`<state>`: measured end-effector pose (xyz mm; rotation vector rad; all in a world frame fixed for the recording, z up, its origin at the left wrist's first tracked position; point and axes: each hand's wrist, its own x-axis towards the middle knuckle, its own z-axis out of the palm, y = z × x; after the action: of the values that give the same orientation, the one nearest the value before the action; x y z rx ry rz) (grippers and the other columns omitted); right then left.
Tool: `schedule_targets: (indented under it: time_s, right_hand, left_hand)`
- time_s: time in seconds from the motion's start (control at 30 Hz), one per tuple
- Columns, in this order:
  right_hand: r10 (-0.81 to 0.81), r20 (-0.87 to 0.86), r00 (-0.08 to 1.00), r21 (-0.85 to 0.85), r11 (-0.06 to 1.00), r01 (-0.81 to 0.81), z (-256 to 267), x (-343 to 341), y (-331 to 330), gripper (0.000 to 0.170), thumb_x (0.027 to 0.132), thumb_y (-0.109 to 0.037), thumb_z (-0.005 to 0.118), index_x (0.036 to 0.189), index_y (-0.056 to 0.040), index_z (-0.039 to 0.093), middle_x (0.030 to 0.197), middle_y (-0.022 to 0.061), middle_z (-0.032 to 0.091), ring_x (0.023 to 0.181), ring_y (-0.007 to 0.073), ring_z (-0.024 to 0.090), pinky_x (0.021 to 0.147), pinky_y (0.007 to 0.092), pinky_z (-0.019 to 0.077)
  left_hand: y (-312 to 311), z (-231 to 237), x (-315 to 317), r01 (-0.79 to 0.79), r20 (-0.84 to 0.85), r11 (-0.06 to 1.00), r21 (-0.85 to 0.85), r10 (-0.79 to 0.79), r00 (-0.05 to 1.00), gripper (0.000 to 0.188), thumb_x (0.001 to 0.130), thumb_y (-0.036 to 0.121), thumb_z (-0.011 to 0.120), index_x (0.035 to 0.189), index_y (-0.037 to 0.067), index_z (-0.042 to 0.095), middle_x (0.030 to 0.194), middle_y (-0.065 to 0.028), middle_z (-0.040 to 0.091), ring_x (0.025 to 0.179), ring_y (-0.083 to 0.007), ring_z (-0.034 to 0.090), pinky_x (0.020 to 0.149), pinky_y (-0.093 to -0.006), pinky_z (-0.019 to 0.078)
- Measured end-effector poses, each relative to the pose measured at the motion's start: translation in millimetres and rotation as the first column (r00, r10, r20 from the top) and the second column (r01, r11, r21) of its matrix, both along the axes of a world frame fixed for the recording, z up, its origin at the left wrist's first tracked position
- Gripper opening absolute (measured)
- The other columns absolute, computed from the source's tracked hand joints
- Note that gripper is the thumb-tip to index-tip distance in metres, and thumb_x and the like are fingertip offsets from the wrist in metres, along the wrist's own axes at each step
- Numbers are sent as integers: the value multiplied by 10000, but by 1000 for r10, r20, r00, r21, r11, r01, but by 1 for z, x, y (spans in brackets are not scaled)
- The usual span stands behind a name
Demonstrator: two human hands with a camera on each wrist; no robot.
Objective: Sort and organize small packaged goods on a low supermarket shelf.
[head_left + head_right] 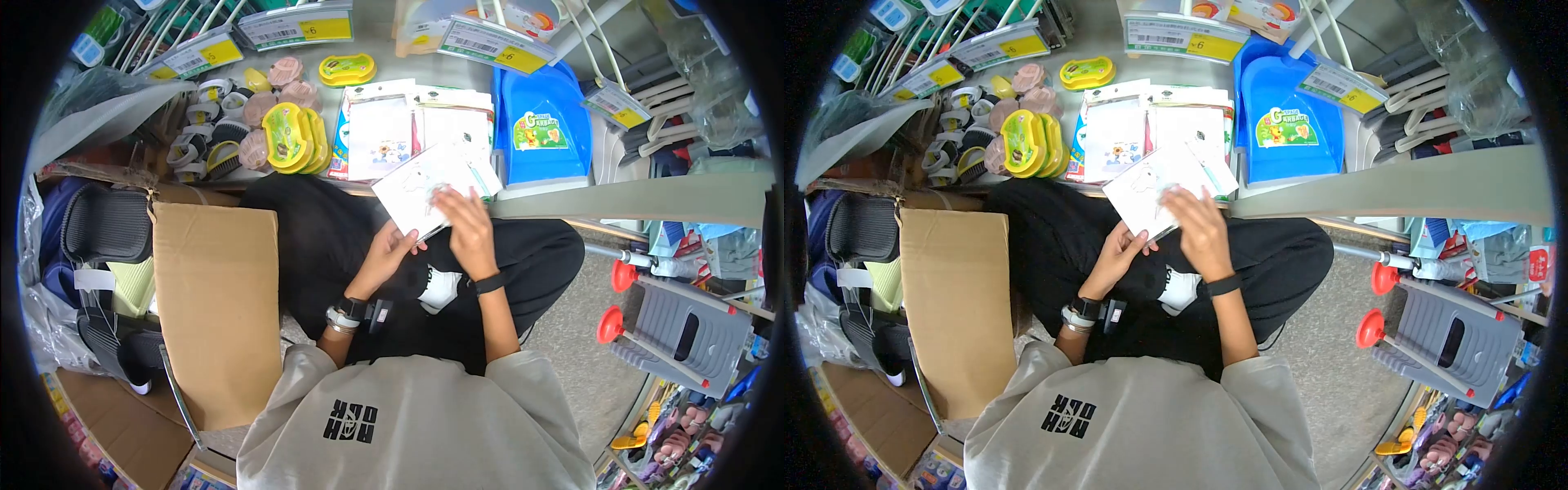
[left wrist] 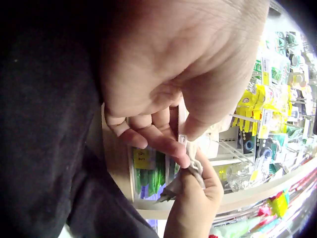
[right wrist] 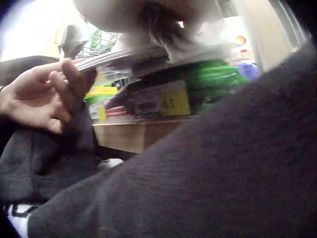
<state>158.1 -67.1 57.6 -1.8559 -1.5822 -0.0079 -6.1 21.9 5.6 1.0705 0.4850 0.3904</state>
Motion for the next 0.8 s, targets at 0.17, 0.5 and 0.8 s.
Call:
schedule_targets:
  time_s: [0.17,0.5,0.8]
  right_hand:
    - [-263,-137,955,77,958,275,-4,19,5,541,711,192,418,1168,-11,624,1242,134,610,1276,314,486,1120,481,284]
    - [-193,-136,972,35,979,199,-11,-33,3,514,731,158,443,1186,-9,617,1297,145,575,1291,309,472,1110,495,282]
    - [-21,-259,966,16,1000,26,-1,-46,-9,446,742,142,470,1117,-19,650,1235,130,616,1253,297,512,1099,515,291]
  left_hand:
    - [-1,10,0,-24,-25,999,-23,24,999,273,980,143,534,1201,-15,504,929,-71,655,830,-103,607,708,-225,454]
    - [-2,2,0,-17,37,999,-35,18,999,291,968,105,543,1225,-25,497,978,-69,654,839,-100,612,701,-221,462]
    - [-2,-19,-2,-57,75,998,1,57,996,377,1035,279,395,1202,-33,524,989,-84,653,828,-127,583,760,-260,462]
